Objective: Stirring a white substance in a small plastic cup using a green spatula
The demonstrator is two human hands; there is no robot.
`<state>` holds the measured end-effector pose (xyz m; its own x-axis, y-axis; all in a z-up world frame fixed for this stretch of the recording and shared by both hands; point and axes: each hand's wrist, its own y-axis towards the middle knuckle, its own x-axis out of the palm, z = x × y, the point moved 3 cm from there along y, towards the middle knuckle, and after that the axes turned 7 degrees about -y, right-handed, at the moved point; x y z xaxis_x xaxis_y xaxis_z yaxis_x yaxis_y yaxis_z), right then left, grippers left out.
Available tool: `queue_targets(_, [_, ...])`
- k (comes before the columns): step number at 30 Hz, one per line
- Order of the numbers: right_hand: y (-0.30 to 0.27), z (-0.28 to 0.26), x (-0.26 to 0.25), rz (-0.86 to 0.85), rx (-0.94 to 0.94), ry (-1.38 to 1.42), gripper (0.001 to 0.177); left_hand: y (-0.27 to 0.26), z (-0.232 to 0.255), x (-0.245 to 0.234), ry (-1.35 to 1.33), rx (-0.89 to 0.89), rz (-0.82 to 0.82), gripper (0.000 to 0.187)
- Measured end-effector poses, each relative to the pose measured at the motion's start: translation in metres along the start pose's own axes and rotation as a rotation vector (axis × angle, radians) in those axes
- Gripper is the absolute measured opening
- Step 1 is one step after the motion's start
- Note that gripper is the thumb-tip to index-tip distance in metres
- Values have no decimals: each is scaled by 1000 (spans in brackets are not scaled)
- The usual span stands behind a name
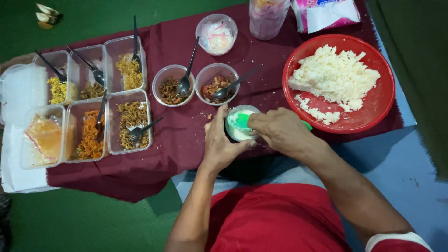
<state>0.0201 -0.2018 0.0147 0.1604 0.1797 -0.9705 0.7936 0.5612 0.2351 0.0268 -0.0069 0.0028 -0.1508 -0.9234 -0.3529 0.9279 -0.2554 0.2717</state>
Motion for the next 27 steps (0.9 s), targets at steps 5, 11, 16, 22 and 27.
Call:
queue_targets(5, [-9,-19,-9,188,139,-70,13,-1,-4,1,22,-3,23,115])
queue_targets(11, [-28,-16,-6,358,486,57,36,0,3,-3,8,-10,1,110])
queue_targets(16, [-31,-10,12,318,547,91,45,0,-3,-2,10,1,-11,109])
queue_targets(22, [-9,-2,6,254,481,88,37,-1,-1,-1,7,31,-26,112])
queue_targets(27, [-2,-4,-8,257,431,-27,39,0,-1,-1,15,43,-7,111])
